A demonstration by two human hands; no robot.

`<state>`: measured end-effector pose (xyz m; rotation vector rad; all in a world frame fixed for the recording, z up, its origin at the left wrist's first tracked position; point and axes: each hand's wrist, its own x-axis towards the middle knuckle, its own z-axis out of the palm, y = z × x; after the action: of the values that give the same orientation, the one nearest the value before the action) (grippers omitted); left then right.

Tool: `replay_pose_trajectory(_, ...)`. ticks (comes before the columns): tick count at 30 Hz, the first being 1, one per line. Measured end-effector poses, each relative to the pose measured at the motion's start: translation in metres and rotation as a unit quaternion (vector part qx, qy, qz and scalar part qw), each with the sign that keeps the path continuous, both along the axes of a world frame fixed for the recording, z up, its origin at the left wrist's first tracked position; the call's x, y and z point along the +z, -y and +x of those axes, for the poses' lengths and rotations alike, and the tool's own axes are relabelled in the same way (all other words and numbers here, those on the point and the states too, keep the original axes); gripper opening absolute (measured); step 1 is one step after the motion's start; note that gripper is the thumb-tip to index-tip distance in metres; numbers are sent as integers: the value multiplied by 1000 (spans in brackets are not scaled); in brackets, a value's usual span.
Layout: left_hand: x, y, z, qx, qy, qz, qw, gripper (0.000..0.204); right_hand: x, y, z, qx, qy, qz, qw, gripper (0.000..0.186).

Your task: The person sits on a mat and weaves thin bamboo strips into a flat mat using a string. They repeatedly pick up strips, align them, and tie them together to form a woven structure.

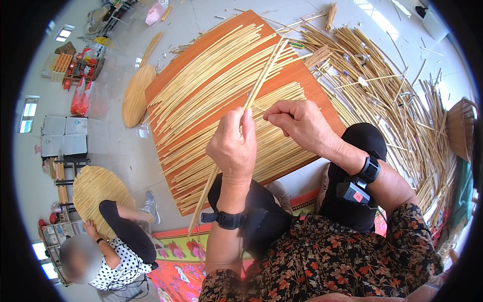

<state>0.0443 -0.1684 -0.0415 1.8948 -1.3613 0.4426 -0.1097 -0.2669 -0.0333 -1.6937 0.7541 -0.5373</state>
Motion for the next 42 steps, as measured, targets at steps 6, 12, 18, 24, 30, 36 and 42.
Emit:
replay_pose_trajectory(6, 0, -1, -1, -14, 20, 5, 1000, 10, -2, -2, 0, -8, 3, -16, 1000, 23)
replay_pose_trajectory(12, 0, -1, -1, -9, 26, 22, 999, 9, -3, -2, 0, -7, 2, -29, 1000, 23)
replay_pose_trajectory(18, -1, -2, 0, -12, 14, 21, 1000, 8, -6, -2, 2, -13, -3, -37, 999, 23)
replay_pose_trajectory(24, -2, -1, -1, -19, 3, 18, 1000, 8, -11, -1, 4, -16, -6, -42, 999, 22)
replay_pose_trajectory(30, 0, -1, -2, -23, 0, 15, 1000, 8, -13, -2, 5, -17, -3, -43, 999, 21)
replay_pose_trajectory(36, -2, -1, -2, -27, 5, 20, 999, 8, -12, -2, 6, -17, -9, -35, 999, 22)
replay_pose_trajectory(42, -3, -2, -3, -30, -2, 25, 999, 8, -14, 0, 7, -17, -7, -40, 999, 22)
